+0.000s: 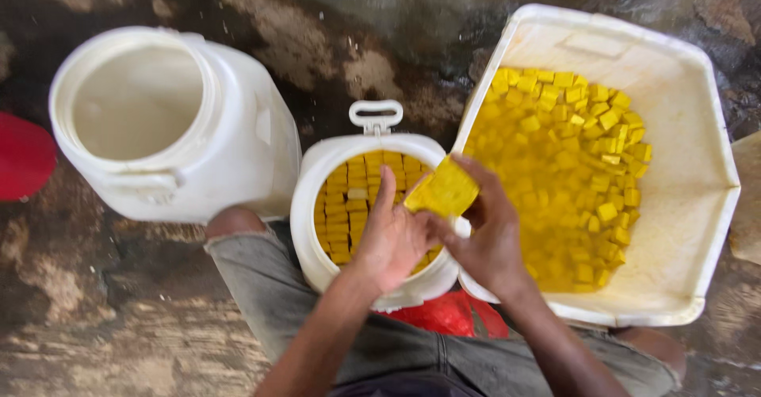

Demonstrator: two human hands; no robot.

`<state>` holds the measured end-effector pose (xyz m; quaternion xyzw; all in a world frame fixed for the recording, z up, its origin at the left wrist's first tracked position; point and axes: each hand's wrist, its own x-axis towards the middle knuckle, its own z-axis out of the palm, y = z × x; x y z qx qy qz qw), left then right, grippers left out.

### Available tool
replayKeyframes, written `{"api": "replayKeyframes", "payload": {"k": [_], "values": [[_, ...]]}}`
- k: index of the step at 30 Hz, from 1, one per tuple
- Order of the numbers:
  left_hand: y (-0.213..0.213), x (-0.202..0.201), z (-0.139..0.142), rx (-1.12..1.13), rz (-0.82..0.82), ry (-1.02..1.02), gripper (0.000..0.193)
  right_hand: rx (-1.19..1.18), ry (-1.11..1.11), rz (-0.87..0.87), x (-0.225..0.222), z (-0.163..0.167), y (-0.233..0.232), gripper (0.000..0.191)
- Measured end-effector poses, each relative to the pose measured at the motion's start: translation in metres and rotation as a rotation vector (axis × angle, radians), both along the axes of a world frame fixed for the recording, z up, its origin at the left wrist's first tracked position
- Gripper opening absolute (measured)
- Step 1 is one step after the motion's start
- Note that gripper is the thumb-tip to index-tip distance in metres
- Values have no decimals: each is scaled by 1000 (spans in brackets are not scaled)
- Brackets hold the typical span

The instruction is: The person sits on the floor and transfers yellow rectangular blocks one at a time from a large tub filled with yellowish liquid into a white plastic bucket, arranging the blocks in layers inside the bucket. Occasionally they hold a block up before placing it and reach through the liquid to retrieve blocks from the tub.

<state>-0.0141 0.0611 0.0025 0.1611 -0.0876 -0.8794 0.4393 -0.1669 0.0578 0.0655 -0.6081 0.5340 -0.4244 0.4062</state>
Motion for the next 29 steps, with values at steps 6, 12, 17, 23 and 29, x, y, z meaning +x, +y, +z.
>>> {"api": "replayKeyframes", "payload": {"k": [6, 12, 17, 23, 29], "values": [[-40, 48, -38, -514, -248, -1161, 59, 649, -670, -54, -42, 25, -31, 77], [-85, 4, -100, -1310, -913, -1814, 32, 652, -53, 223, -5, 46, -49, 87], [-85, -46, -166, -1772, -1061, -1938, 45, 412, 740, 452, 36, 39, -59, 82], [-88, -35, -199, -2227, -1277, -2023, 81, 156, 1182, 723, 53, -39, -63, 57], [-91, -34, -207, -2427, -1440, -2153, 89, 360, 1526, 769, 60, -129, -97, 62]]}}
